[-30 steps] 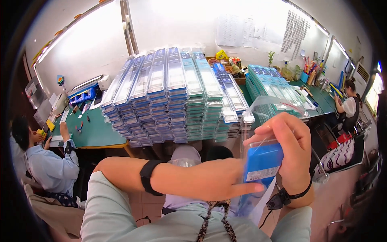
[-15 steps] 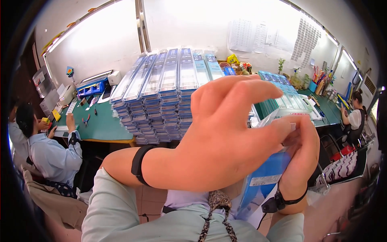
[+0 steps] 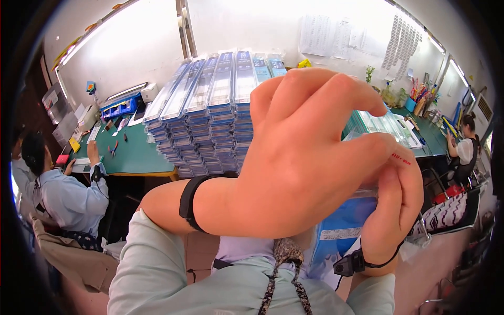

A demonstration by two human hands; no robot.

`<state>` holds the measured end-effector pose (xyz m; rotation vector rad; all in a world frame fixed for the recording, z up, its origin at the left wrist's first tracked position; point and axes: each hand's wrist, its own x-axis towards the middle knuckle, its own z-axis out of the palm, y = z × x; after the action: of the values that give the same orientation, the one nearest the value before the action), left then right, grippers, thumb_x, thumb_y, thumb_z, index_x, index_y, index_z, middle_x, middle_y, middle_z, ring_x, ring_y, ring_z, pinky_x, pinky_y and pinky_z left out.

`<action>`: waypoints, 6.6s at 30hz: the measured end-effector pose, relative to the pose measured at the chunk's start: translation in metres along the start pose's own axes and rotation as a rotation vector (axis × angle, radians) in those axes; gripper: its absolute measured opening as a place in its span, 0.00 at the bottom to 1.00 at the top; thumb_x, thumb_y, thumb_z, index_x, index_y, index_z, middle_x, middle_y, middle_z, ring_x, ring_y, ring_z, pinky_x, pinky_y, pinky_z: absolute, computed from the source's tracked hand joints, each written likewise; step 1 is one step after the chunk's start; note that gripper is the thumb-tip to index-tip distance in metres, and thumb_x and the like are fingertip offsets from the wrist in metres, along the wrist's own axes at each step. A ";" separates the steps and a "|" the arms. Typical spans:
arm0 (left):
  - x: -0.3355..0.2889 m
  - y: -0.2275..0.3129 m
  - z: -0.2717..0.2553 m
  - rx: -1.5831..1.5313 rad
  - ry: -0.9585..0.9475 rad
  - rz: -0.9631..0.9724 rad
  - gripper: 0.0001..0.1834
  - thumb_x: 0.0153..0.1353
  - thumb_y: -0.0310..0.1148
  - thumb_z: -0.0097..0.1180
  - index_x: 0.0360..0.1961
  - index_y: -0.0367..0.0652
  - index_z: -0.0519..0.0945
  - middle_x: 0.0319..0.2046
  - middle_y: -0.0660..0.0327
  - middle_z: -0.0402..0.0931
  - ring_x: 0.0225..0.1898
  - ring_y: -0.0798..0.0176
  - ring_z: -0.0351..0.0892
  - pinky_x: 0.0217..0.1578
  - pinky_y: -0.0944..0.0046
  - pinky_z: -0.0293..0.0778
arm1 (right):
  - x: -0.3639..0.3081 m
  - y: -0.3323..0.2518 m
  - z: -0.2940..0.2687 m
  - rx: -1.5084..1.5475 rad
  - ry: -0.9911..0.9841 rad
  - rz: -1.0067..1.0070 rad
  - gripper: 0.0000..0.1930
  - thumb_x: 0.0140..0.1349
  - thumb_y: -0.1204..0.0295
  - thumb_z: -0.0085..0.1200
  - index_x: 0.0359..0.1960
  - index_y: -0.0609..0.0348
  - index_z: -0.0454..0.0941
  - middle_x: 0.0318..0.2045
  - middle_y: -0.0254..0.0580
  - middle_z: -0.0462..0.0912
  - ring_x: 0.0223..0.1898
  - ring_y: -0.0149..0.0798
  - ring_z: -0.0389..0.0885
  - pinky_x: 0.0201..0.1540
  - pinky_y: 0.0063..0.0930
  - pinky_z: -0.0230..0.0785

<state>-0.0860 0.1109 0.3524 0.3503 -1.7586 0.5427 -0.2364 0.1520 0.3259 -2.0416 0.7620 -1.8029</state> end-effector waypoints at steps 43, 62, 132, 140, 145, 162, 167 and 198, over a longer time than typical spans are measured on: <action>-0.063 0.041 0.013 -1.339 -0.004 -0.896 0.07 0.54 0.28 0.57 0.35 0.41 0.77 0.25 0.69 0.59 0.25 0.74 0.56 0.26 0.71 0.53 | -0.040 0.022 -0.015 -0.013 0.017 0.190 0.14 0.66 0.69 0.40 0.49 0.63 0.64 0.50 0.44 0.65 0.55 0.42 0.65 0.63 0.38 0.51; -0.080 0.029 0.004 -1.047 -0.030 -0.410 0.06 0.55 0.26 0.56 0.33 0.43 0.82 0.18 0.63 0.63 0.20 0.62 0.63 0.19 0.64 0.57 | -0.044 0.032 -0.001 0.672 0.012 0.110 0.11 0.53 0.70 0.55 0.28 0.51 0.63 0.35 0.38 0.56 0.36 0.38 0.59 0.39 0.30 0.58; -0.132 0.006 0.019 -0.824 0.066 -0.370 0.10 0.37 0.18 0.58 0.19 0.49 0.80 0.23 0.67 0.53 0.21 0.67 0.53 0.20 0.70 0.48 | -0.066 0.063 0.011 -0.051 0.120 0.018 0.10 0.67 0.70 0.37 0.29 0.61 0.62 0.27 0.40 0.65 0.29 0.30 0.59 0.34 0.24 0.54; -0.143 0.006 0.021 -0.449 0.098 -0.308 0.09 0.45 0.19 0.56 0.24 0.47 0.79 0.21 0.68 0.56 0.24 0.67 0.56 0.22 0.69 0.52 | -0.078 0.048 0.007 -0.144 0.109 0.265 0.11 0.71 0.66 0.34 0.42 0.60 0.65 0.41 0.35 0.68 0.40 0.26 0.65 0.48 0.20 0.58; -0.150 0.022 0.035 -0.590 0.270 -0.574 0.21 0.62 0.44 0.42 0.42 0.34 0.73 0.28 0.61 0.59 0.26 0.70 0.53 0.25 0.70 0.52 | -0.078 0.046 0.010 -0.134 0.124 0.281 0.12 0.71 0.65 0.34 0.45 0.60 0.65 0.41 0.35 0.69 0.41 0.26 0.65 0.48 0.21 0.59; -0.159 0.043 0.045 -0.811 0.195 -0.554 0.18 0.68 0.42 0.36 0.36 0.35 0.66 0.29 0.52 0.59 0.29 0.52 0.59 0.33 0.58 0.60 | -0.074 0.047 0.034 0.225 0.205 0.404 0.12 0.69 0.65 0.33 0.40 0.63 0.63 0.40 0.45 0.68 0.41 0.33 0.66 0.48 0.26 0.58; -0.154 0.045 0.036 -0.912 0.204 -0.670 0.17 0.69 0.39 0.33 0.37 0.34 0.67 0.37 0.48 0.66 0.36 0.48 0.65 0.43 0.58 0.63 | -0.122 0.091 -0.011 0.341 -0.053 0.757 0.24 0.69 0.56 0.38 0.55 0.64 0.66 0.45 0.42 0.77 0.46 0.35 0.75 0.49 0.28 0.68; -0.087 -0.013 -0.055 -0.985 -1.156 -0.815 0.19 0.65 0.44 0.49 0.33 0.34 0.69 0.27 0.58 0.62 0.31 0.61 0.63 0.33 0.63 0.62 | -0.006 0.003 -0.049 -1.514 -0.453 -0.490 0.21 0.55 0.69 0.50 0.52 0.63 0.72 0.53 0.47 0.73 0.58 0.49 0.67 0.62 0.48 0.51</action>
<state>-0.0122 0.1246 0.2814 0.6648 -2.4165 -1.3374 -0.2854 0.1579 0.3273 -3.5586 1.9228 -0.6328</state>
